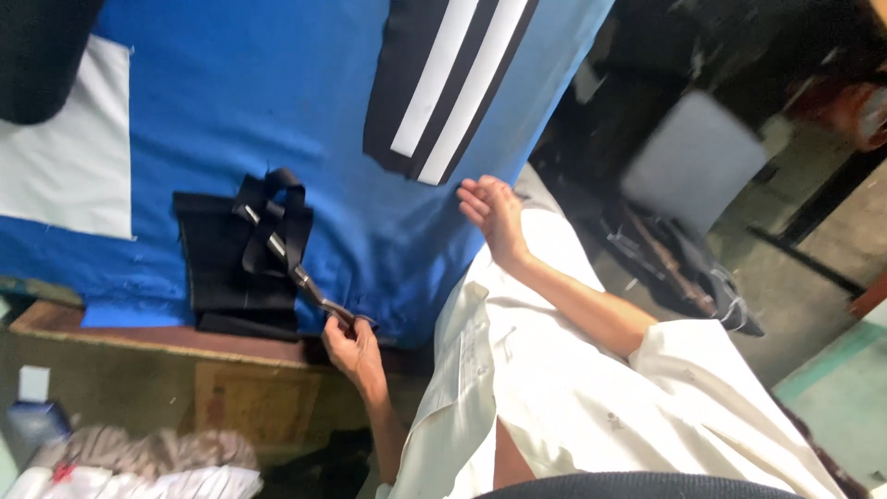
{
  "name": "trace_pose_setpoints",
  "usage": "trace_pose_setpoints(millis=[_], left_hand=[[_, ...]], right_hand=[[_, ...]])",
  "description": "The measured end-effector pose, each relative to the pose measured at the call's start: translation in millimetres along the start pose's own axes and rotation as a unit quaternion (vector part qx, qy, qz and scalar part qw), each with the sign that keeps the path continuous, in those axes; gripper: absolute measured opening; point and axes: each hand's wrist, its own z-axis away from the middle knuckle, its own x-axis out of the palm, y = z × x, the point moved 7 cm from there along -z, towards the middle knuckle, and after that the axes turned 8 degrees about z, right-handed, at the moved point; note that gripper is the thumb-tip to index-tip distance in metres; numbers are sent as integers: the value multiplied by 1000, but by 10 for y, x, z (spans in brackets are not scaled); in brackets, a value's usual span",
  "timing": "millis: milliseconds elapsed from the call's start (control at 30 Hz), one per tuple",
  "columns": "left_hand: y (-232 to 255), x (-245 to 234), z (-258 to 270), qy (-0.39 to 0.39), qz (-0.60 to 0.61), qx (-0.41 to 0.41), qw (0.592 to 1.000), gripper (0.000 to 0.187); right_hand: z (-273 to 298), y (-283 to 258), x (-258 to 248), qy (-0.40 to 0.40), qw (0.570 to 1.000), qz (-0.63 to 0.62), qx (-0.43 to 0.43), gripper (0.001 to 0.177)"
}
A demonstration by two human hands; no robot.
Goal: The person irons a black fabric piece with white stripes on a blue-covered ironing board. They use a steam iron and a wooden block to press the fabric, then trim the edges with scissors.
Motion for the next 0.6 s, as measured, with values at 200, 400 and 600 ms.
trace_pose_setpoints(millis=[200, 400, 600], left_hand=[[-89, -88, -30, -178, 33, -239, 954, 32], [-113, -84, 138, -193, 112, -222, 949, 46], [-561, -24, 458, -186, 29, -67, 980, 44]], right_hand=[[338, -112, 253, 27, 994, 40, 95, 48], [-8, -67, 405, -37, 995, 14, 96, 56], [-107, -335, 480, 33, 982, 186, -25, 30]])
